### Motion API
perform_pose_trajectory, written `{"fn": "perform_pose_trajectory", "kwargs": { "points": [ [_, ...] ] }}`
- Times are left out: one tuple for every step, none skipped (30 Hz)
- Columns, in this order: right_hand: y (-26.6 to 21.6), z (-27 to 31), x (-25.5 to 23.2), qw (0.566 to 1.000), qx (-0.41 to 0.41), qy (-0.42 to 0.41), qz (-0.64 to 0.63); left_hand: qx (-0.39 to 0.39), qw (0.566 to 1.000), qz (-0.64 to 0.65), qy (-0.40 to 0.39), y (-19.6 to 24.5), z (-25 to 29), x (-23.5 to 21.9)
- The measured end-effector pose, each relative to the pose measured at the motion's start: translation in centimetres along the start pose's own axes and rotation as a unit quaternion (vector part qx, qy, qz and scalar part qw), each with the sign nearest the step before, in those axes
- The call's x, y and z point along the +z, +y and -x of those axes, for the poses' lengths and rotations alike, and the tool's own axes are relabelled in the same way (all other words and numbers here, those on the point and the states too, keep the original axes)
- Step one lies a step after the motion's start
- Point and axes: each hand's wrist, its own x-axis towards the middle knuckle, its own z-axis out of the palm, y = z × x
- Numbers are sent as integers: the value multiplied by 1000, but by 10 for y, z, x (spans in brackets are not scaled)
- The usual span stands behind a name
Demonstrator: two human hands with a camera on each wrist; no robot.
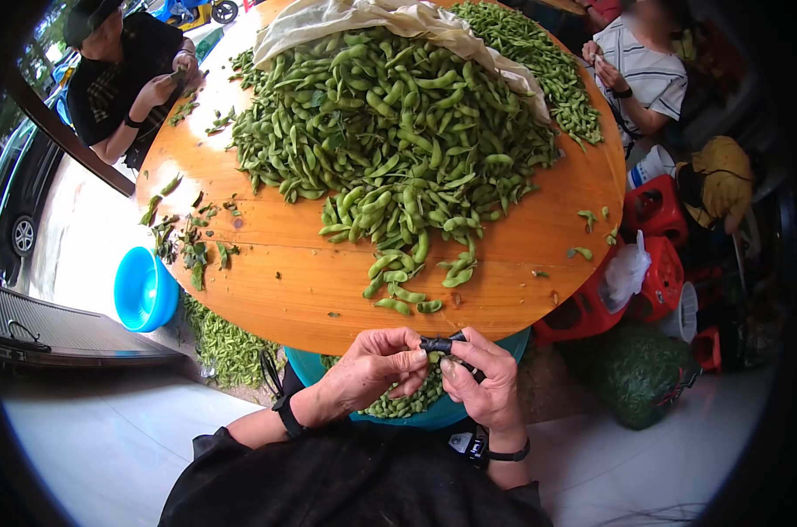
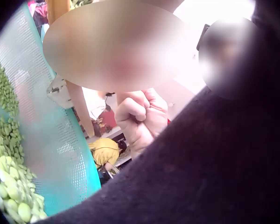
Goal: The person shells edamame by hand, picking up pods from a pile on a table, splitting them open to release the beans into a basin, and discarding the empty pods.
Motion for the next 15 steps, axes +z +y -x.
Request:
{"fn": "perform_pose_trajectory", "kwargs": {
  "points": [
    [-1, 0, -1, 998, 20, -7, -61, -1, 1000, 0, 0, -1, -1, -1],
    [-2, 1, -2, 992, 41, -15, -122, -30, 998, 41, -24, -3, -1, -3],
    [1, 2, -3, 991, 42, -15, -123, -60, 994, 82, -47, -5, -1, -5],
    [7, 2, -5, 975, 64, -25, -212, -65, 991, 103, -48, -10, -2, -9],
    [10, 2, -6, 950, 86, -36, -299, -65, 991, 103, -48, -11, -3, -8],
    [9, 2, -4, 953, 73, -36, -293, -47, 993, 96, -55, -11, -3, -8],
    [9, 3, -3, 952, 74, -36, -294, -28, 994, 90, -61, -11, -3, -7],
    [9, 5, -3, 954, 97, -12, -284, -29, 994, 90, -60, -9, -1, -3],
    [8, 5, -2, 954, 119, 14, -274, 6, 999, -51, 18, -5, 2, 5],
    [3, 5, -2, 954, 119, 14, -274, 40, 976, -190, 95, -2, 2, 9],
    [-5, 5, -1, 977, 111, 30, -180, 39, 977, -189, 95, -2, 1, 10],
    [-10, 4, 0, 990, 101, 44, -83, 178, 901, -382, 106, -2, 1, 11],
    [-10, 4, 1, 990, 102, 44, -83, 305, 768, -552, 111, -2, 1, 11],
    [-9, 5, 2, 993, 97, 60, 4, 305, 757, -568, 106, 1, 3, 15],
    [-9, 5, 3, 989, 91, 75, 92, 305, 757, -568, 106, -1, 2, 15]
  ]
}}
